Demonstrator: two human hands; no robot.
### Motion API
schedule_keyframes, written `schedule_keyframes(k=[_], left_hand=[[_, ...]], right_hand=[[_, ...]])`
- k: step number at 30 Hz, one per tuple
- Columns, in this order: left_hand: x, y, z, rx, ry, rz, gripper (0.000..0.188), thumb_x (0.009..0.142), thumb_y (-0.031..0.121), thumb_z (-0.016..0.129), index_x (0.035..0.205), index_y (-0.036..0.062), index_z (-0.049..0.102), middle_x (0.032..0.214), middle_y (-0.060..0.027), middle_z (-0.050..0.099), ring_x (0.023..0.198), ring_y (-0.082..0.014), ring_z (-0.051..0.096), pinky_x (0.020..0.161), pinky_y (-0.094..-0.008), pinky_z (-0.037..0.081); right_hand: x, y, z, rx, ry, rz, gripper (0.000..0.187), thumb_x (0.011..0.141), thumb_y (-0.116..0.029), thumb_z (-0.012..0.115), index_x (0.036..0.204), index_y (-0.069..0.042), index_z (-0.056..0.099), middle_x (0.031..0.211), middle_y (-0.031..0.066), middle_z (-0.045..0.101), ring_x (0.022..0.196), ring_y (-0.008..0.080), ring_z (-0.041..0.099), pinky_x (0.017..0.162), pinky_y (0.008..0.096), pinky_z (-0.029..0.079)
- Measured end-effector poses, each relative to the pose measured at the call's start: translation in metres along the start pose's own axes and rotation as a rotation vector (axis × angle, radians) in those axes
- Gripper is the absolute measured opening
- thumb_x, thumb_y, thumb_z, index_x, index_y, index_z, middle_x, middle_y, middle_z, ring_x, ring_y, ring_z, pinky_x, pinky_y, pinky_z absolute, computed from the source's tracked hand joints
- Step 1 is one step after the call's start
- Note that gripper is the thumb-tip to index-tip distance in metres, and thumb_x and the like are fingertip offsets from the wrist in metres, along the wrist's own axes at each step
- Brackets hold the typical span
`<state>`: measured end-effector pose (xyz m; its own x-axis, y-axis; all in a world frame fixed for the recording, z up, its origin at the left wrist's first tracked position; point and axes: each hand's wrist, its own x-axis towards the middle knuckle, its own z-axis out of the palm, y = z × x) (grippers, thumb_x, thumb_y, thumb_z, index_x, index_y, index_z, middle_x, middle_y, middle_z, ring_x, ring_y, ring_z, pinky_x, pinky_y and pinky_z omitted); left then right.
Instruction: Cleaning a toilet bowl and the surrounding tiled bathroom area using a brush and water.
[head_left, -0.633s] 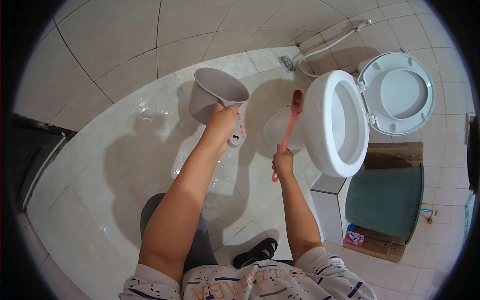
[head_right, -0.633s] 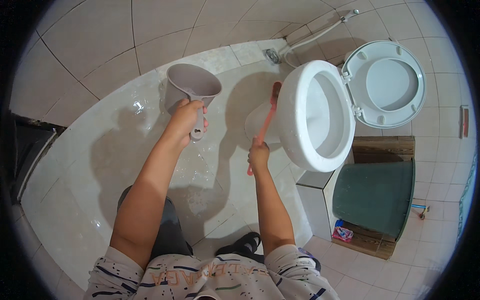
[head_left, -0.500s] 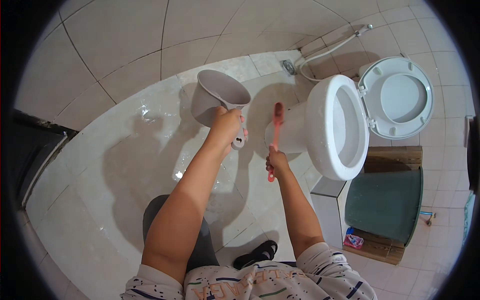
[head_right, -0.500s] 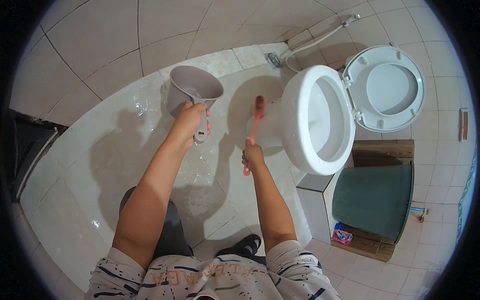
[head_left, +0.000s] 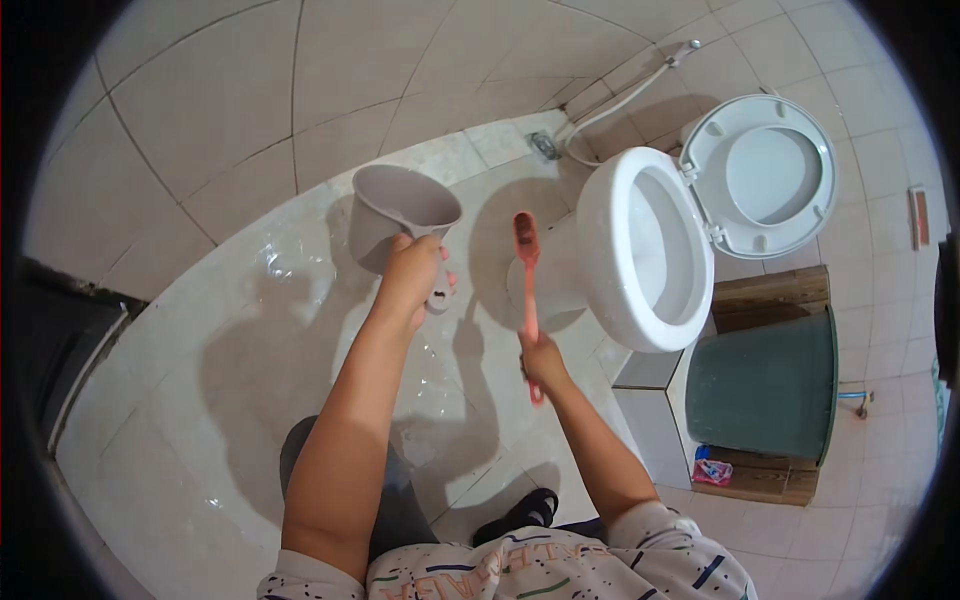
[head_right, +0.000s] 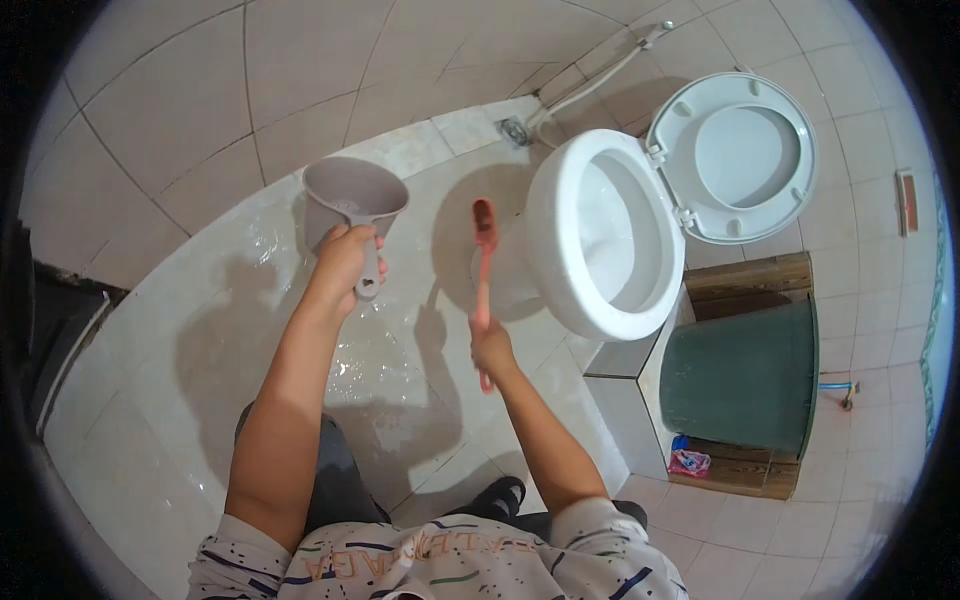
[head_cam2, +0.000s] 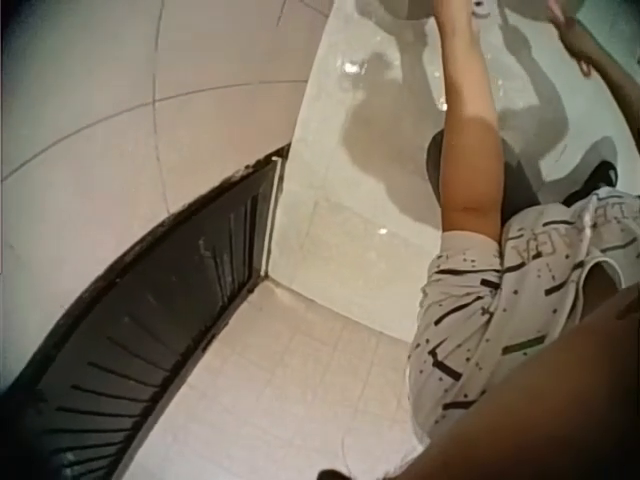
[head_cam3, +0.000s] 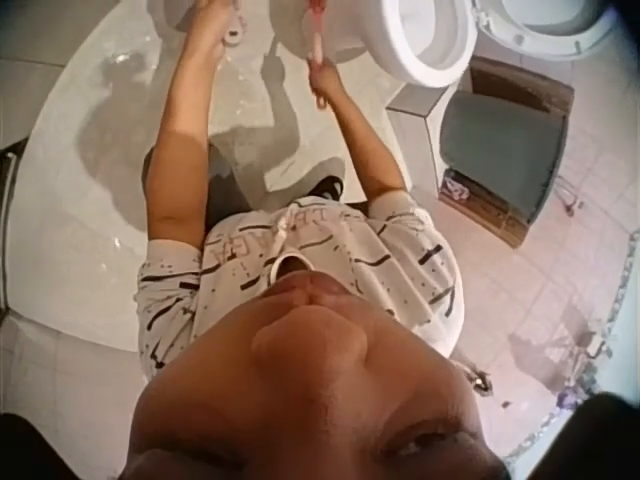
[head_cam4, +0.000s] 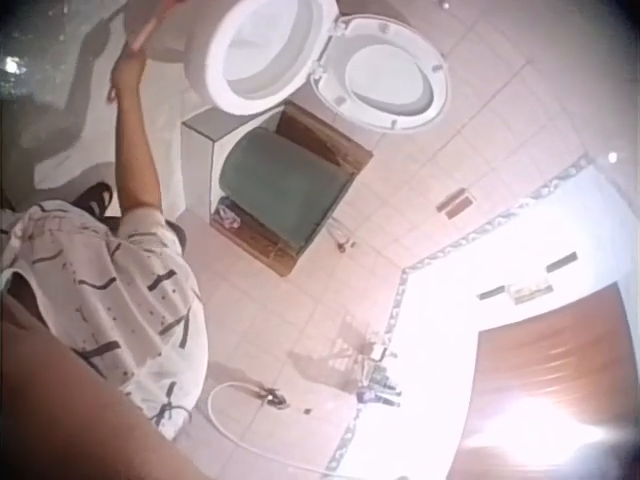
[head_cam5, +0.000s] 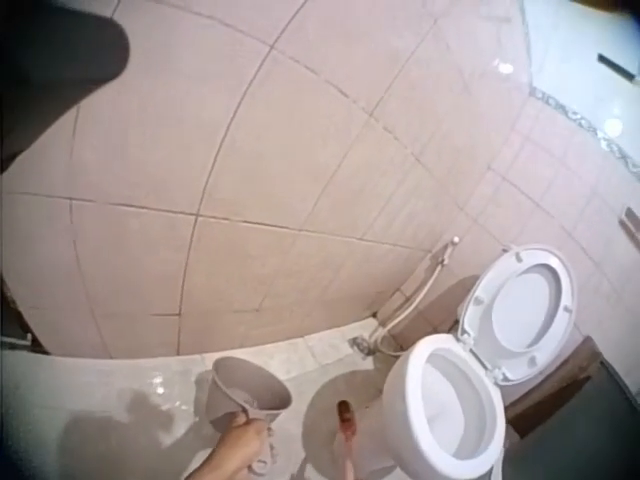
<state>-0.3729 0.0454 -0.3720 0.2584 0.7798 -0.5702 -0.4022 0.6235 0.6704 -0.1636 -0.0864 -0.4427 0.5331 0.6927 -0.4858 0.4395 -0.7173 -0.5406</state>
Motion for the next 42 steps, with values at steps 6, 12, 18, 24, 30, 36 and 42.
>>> schedule_keyframes(k=[6, 12, 18, 24, 30, 36, 42], left_hand=[[-0.003, 0.001, 0.003, 0.023, 0.01, 0.033, 0.02, 0.075, 0.015, 0.043, 0.09, 0.0029, 0.038, 0.077, -0.0066, 0.045, 0.051, -0.0157, 0.047, 0.042, -0.0287, 0.04], [-0.027, 0.004, 0.016, 0.073, 0.098, 0.118, 0.015, 0.076, 0.015, 0.043, 0.086, 0.0044, 0.039, 0.074, -0.0055, 0.047, 0.049, -0.0137, 0.046, 0.041, -0.0261, 0.039], [-0.079, 0.012, 0.041, 0.065, 0.213, 0.22, 0.011, 0.079, 0.015, 0.041, 0.083, 0.0053, 0.041, 0.07, -0.0039, 0.046, 0.047, -0.0122, 0.045, 0.039, -0.0248, 0.038], [-0.115, -0.005, 0.061, 0.054, 0.195, 0.121, 0.014, 0.078, 0.013, 0.04, 0.088, 0.0065, 0.033, 0.071, -0.0051, 0.043, 0.042, -0.0137, 0.043, 0.035, -0.0271, 0.037], [-0.161, -0.047, 0.063, 0.192, 0.16, 0.058, 0.019, 0.082, 0.013, 0.038, 0.099, 0.0066, 0.031, 0.075, -0.0057, 0.043, 0.044, -0.0123, 0.042, 0.036, -0.0259, 0.037], [-0.248, -0.002, 0.129, 0.298, 0.183, -0.086, 0.03, 0.083, 0.013, 0.039, 0.109, 0.0053, 0.026, 0.077, -0.0073, 0.044, 0.05, -0.0143, 0.045, 0.04, -0.028, 0.039], [-0.276, 0.12, 0.227, 1.191, -0.124, 0.366, 0.025, 0.08, 0.009, 0.042, 0.1, 0.0007, 0.03, 0.079, -0.0213, 0.05, 0.069, -0.0397, 0.05, 0.062, -0.0425, 0.039]], right_hand=[[-0.138, -0.024, -0.114, -0.165, 0.079, -0.248, 0.014, 0.081, -0.016, 0.049, 0.083, -0.002, 0.046, 0.059, 0.0014, 0.047, 0.052, 0.0079, 0.041, 0.044, 0.0244, 0.034], [-0.115, -0.092, -0.266, -0.713, 0.461, -0.571, 0.02, 0.079, -0.02, 0.048, 0.079, 0.0, 0.048, 0.061, 0.0185, 0.051, 0.053, 0.0277, 0.052, 0.049, 0.0343, 0.039], [-0.017, -0.149, -0.308, -0.913, 0.42, -0.715, 0.032, 0.08, -0.031, 0.044, 0.077, 0.0, 0.051, 0.071, 0.0218, 0.055, 0.069, 0.0381, 0.052, 0.06, 0.0437, 0.04], [-0.038, -0.118, -0.359, -0.796, 0.018, -0.552, 0.041, 0.079, -0.039, 0.043, 0.075, 0.0, 0.055, 0.072, 0.0234, 0.055, 0.072, 0.0385, 0.053, 0.065, 0.0436, 0.041], [0.046, -0.131, -0.352, -0.577, 0.422, -0.312, 0.049, 0.08, -0.041, 0.04, 0.071, 0.004, 0.055, 0.069, 0.0243, 0.055, 0.071, 0.0391, 0.054, 0.062, 0.0441, 0.043], [-0.047, -0.089, -0.328, -0.415, 0.047, -0.339, 0.048, 0.08, -0.041, 0.04, 0.07, 0.003, 0.053, 0.061, 0.0217, 0.054, 0.06, 0.0374, 0.054, 0.056, 0.0432, 0.042], [-0.151, -0.118, -0.383, 0.264, -0.312, 0.34, 0.034, 0.081, -0.04, 0.038, 0.081, -0.005, 0.042, 0.049, 0.0013, 0.037, 0.035, 0.0103, 0.033, 0.032, 0.0268, 0.03]])
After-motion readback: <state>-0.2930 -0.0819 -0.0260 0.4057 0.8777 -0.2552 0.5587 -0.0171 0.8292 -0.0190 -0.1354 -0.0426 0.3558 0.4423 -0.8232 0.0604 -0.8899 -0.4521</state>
